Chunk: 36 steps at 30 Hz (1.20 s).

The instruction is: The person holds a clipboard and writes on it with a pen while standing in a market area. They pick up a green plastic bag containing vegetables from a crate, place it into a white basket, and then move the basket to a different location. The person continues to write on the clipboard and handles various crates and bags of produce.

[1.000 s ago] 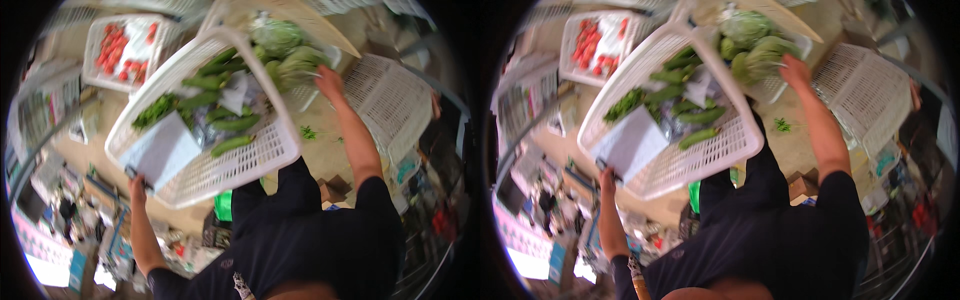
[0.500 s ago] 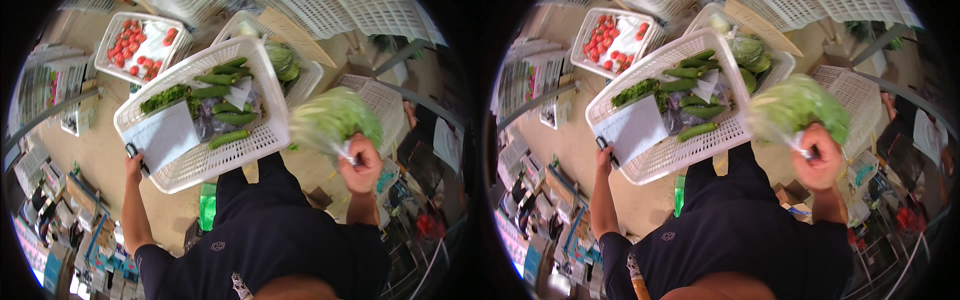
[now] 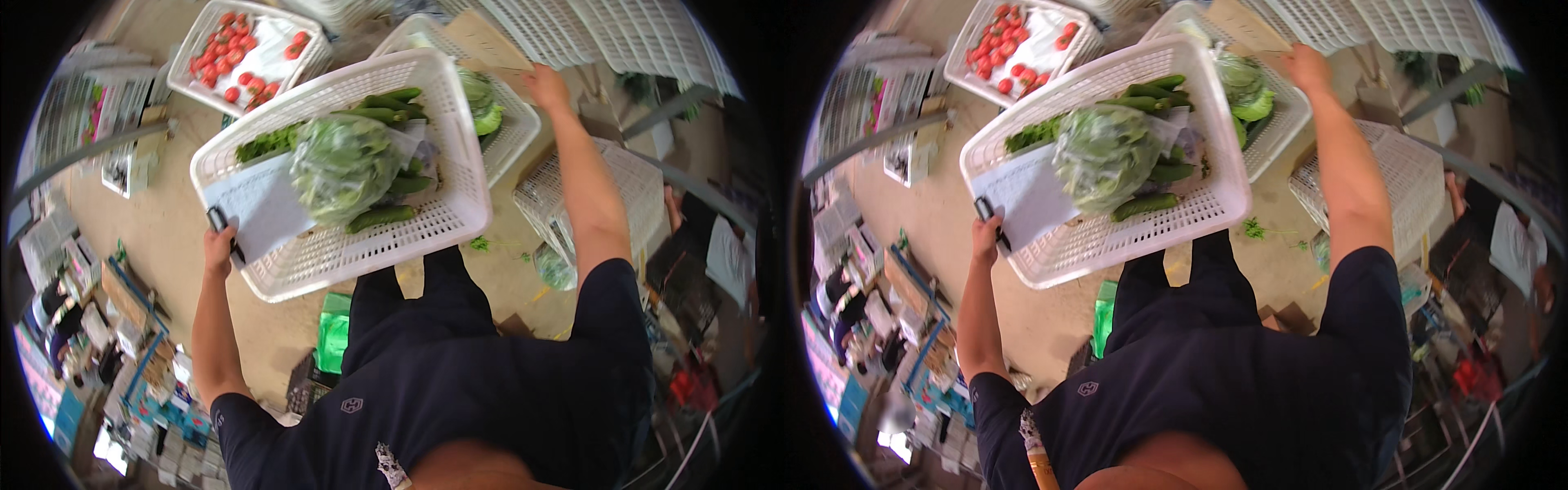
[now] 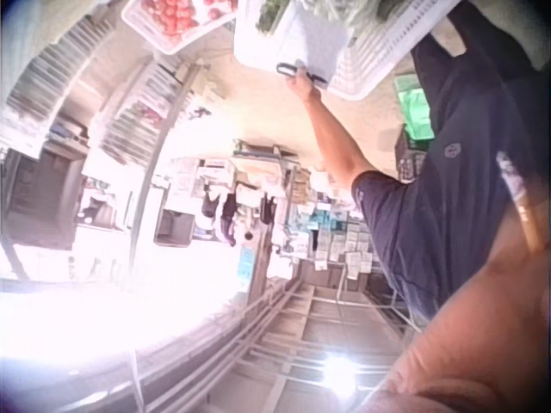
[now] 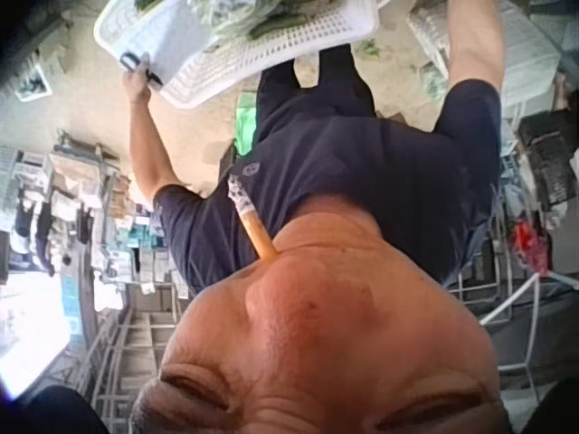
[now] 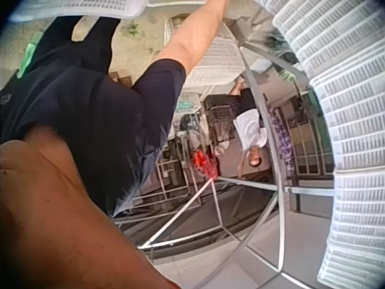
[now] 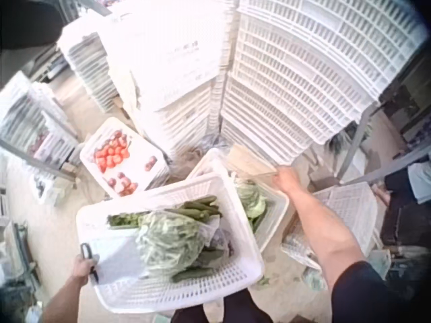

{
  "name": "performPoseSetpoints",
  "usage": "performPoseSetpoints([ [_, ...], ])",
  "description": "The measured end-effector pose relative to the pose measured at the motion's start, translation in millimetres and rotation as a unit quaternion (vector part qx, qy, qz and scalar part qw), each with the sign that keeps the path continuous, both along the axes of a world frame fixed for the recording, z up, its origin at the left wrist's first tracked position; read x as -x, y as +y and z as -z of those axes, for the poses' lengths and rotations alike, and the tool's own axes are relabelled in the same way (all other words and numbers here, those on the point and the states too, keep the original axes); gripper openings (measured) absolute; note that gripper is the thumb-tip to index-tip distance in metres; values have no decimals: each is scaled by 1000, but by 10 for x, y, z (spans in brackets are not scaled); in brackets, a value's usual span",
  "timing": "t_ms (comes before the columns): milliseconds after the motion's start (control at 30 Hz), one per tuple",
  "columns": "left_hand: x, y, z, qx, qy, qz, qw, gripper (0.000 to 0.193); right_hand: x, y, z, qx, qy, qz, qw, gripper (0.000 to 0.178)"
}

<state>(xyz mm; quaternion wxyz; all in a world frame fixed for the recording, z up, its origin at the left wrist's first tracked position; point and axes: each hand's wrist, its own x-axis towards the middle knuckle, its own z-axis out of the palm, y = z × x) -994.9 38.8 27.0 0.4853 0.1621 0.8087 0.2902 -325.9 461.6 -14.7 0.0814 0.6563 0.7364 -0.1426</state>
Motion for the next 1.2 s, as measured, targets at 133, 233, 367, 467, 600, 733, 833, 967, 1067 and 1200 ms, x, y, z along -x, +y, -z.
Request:
performPoseSetpoints([
  [133,-139,27,-166,6,24,-24,999,10,67,-174,-958,-116,72,15,991,32],
  [233,-315,70,-255,1,28,-44,999,11,-379,-716,-2027,-190,242,45,950,34],
  [367,-173,45,17,10,51,-23,998,10,-650,-1470,-3041,-193,490,249,813,37],
  [467,-128,97,9,-7,45,-32,998,8,-647,-1873,-2523,-97,629,315,704,39],
  [600,-67,406,44,-9,25,-6,1000,5,-259,-2401,-841,102,688,431,575,34],
  [733,121,361,100,-13,31,-13,999,4,749,-2284,-192,169,630,366,664,44],
  [833,237,372,109,2,41,-25,999,14,970,-2164,262,108,622,352,691,58],
  [967,234,339,48,-7,30,-52,998,29,1062,-1982,197,196,658,249,683,55],
  [1067,183,601,-127,5,26,-11,1000,34,1087,-1842,346,287,608,308,673,51],
  [1200,131,954,-395,-39,22,48,998,32,893,-2305,262,239,697,307,602,47],
])
